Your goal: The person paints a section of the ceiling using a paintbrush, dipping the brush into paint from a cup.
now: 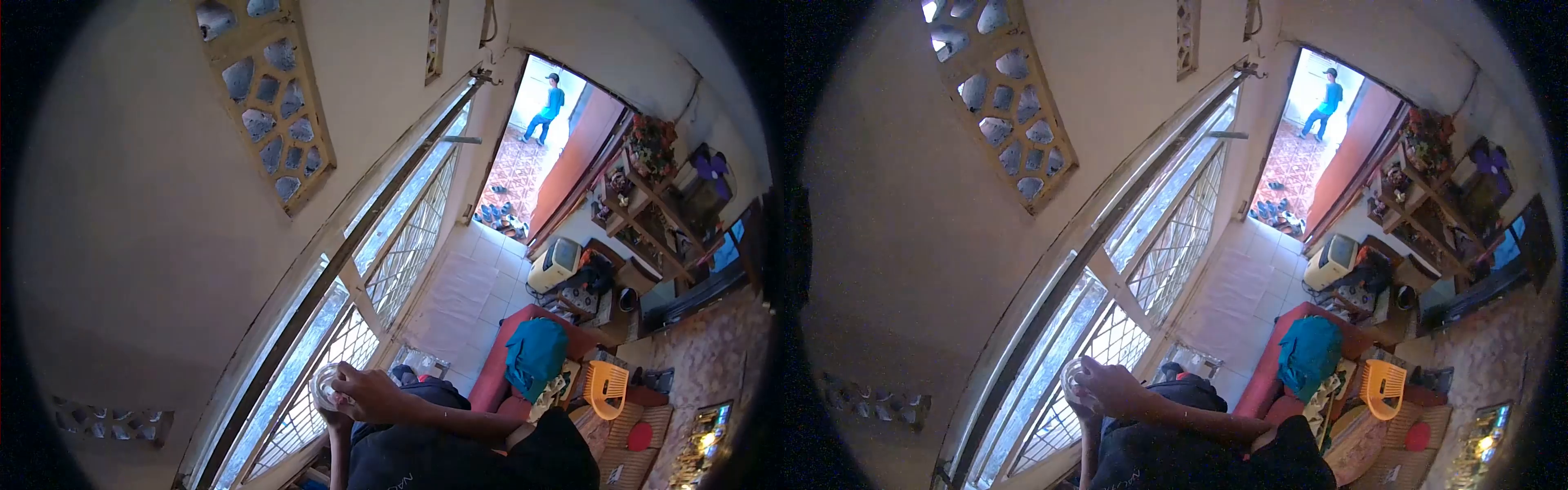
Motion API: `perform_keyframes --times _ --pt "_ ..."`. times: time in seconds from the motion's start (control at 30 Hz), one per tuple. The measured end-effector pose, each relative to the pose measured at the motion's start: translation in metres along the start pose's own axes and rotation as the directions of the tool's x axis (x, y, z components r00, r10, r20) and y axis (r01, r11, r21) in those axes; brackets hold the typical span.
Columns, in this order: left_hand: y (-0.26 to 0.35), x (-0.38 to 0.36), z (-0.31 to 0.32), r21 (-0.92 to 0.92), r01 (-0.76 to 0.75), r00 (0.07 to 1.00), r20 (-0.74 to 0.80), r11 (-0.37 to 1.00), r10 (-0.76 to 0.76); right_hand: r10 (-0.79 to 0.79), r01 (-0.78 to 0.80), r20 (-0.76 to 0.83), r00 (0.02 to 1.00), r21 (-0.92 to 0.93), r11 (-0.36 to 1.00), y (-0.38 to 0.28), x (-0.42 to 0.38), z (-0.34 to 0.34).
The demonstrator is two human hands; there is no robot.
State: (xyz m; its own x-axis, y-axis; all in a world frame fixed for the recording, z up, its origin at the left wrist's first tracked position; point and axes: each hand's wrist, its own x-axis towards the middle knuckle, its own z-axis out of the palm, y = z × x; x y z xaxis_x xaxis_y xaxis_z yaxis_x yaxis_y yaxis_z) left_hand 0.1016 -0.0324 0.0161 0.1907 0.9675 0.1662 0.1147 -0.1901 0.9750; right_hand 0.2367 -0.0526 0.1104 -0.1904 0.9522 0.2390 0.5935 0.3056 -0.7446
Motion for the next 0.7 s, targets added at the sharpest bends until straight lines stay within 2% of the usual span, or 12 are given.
perform_keyframes --times 0.07,0.1,0.13,0.2,0.23,0.27,0.33,0.37,0.53,0.6,0.7 --pt "-0.014 -0.004 -0.005 -0.026 0.009 1.000 0.025 1.000 -0.009 0.009 -0.009 0.000 1.000 -0.005 1.000 -0.002 -0.004 0.005" --pt "0.010 -0.003 0.001 -0.159 0.003 1.000 0.008 0.987 -0.002 0.013 -0.013 0.005 1.000 -0.008 1.000 -0.001 -0.004 0.006" --pt "0.002 -0.002 -0.003 -0.164 -0.006 1.000 0.018 0.987 0.009 0.014 -0.014 -0.008 1.000 -0.017 1.000 -0.002 -0.004 0.007" --pt "-0.020 -0.003 -0.014 0.116 -0.037 0.995 0.099 0.993 0.025 0.061 -0.060 -0.028 0.998 0.009 0.998 -0.006 -0.007 0.009" --pt "-0.027 -0.004 -0.009 -0.140 0.023 0.999 -0.023 0.990 -0.026 0.067 -0.067 -0.042 0.997 0.015 0.998 -0.009 -0.008 0.009" --pt "-0.033 -0.004 -0.009 -0.141 0.022 1.000 -0.012 0.990 -0.023 0.073 -0.072 -0.051 0.996 0.013 0.997 -0.009 -0.009 0.008" --pt "-0.037 -0.007 -0.014 -0.123 -0.021 0.988 0.149 0.992 0.039 0.063 -0.064 -0.060 0.996 -0.013 0.998 -0.009 -0.012 0.009" --pt "-0.039 -0.008 -0.015 -0.032 -0.054 0.987 0.147 0.998 0.058 0.066 -0.067 -0.064 0.996 -0.013 0.998 -0.009 -0.013 0.009" --pt "0.008 -0.006 -0.005 0.090 0.005 0.992 0.124 0.996 -0.016 0.107 -0.110 -0.079 0.991 -0.028 0.994 -0.009 -0.018 0.013" --pt "0.010 -0.006 -0.006 0.227 -0.115 0.986 0.146 0.967 0.083 0.111 -0.114 -0.087 0.990 -0.025 0.993 -0.008 -0.019 0.016" --pt "0.010 -0.006 -0.008 0.138 -0.112 0.988 0.126 0.984 0.095 0.110 -0.113 -0.083 0.990 -0.026 0.993 -0.010 -0.019 0.016"
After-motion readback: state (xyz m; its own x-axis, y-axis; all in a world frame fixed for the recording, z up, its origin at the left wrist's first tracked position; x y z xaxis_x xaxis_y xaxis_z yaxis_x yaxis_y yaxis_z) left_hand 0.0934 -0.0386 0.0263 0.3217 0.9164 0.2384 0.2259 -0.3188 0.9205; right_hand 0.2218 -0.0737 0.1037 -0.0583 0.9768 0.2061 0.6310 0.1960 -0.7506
